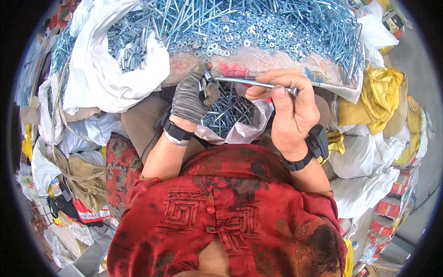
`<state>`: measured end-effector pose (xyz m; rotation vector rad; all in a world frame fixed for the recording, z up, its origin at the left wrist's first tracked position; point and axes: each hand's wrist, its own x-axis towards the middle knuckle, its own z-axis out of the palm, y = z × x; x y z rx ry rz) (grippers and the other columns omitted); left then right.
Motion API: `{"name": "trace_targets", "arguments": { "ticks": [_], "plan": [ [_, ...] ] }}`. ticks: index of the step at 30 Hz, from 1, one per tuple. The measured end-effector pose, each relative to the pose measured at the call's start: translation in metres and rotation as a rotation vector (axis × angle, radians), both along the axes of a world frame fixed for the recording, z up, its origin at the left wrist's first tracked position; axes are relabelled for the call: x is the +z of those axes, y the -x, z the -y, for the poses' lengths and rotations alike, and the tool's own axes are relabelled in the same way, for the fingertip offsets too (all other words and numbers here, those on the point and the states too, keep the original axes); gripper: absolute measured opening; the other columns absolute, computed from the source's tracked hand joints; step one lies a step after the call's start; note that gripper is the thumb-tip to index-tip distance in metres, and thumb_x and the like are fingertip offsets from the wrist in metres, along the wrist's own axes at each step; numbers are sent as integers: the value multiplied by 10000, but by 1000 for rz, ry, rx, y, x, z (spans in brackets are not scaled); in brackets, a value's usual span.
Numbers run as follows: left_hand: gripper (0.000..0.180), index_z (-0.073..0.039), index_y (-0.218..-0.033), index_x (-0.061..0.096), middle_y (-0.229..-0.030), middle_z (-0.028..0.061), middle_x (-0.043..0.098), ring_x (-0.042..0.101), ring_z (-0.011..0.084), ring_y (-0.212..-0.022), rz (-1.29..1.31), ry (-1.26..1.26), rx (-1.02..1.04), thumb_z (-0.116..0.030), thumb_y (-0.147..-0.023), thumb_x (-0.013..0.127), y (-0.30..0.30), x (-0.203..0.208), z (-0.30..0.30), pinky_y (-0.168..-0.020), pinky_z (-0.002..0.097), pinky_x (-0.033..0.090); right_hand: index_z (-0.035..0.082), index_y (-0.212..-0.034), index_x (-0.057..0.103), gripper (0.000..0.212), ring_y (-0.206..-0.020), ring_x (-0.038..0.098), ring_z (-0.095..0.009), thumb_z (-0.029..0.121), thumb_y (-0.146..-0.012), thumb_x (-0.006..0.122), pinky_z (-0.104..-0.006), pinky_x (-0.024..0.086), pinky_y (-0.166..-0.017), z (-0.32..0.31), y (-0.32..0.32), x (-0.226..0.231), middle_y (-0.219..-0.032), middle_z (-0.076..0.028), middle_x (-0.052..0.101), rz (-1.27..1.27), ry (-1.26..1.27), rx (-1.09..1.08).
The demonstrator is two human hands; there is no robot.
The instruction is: Put washers onto long metal bolts.
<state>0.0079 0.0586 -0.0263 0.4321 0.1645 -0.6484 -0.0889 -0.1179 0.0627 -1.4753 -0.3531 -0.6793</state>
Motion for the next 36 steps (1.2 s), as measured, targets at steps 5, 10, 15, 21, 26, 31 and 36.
{"name": "trace_targets", "arguments": {
  "ticks": [5,10,15,21,26,31,36],
  "plan": [
    [265,-56,-1095,592,-769,111,667,577,145,-498,18,-43,-36,-304,-1005,570,3,9,12,-353,220,346,-54,-1078,539,112,-829,693,-199,24,-1017,487,-324,599,-751,-5,-4,-11,-1056,-173,616,-13,114,-17],
    [267,-48,-1044,614,-727,69,664,520,110,-452,104,-201,-87,-309,-1001,578,7,9,12,-359,221,337,-48,-1117,550,132,-850,695,-229,-12,-1000,501,-313,570,-753,4,-12,-25,-1066,-180,618,143,333,-128],
    [238,-64,-1018,612,-688,53,630,435,74,-440,214,-17,15,-300,-1000,584,-8,13,-4,-377,209,315,-1,-987,613,167,-737,649,-96,139,-1026,531,-239,527,-668,15,-19,-34,-772,-59,637,-439,278,156],
    [264,-90,-976,645,-682,17,605,466,66,-445,146,-234,-180,-353,-960,639,9,22,15,-371,186,321,42,-755,601,291,-544,473,-43,251,-934,695,-249,391,-487,18,-50,-36,-588,43,483,-633,524,389],
    [228,-117,-924,659,-670,78,636,459,87,-398,206,-177,-180,-337,-971,625,2,7,8,-356,198,321,92,-854,642,201,-558,545,-112,265,-956,630,-261,430,-527,39,-96,-35,-671,-8,599,-782,464,429],
    [217,-124,-974,629,-679,87,633,444,89,-398,217,-264,-86,-340,-977,614,-5,0,5,-362,205,315,164,-1140,658,238,-917,626,-356,129,-955,512,-448,501,-775,39,-130,-50,-1006,-123,635,-378,1319,-89],
    [202,-127,-976,603,-664,49,587,435,90,-436,275,-281,-93,-329,-978,608,-12,11,10,-396,206,306,223,-1180,647,354,-851,651,-348,92,-883,508,-432,523,-733,56,-140,-56,-969,-117,634,-196,1166,-167]
  ]
}}
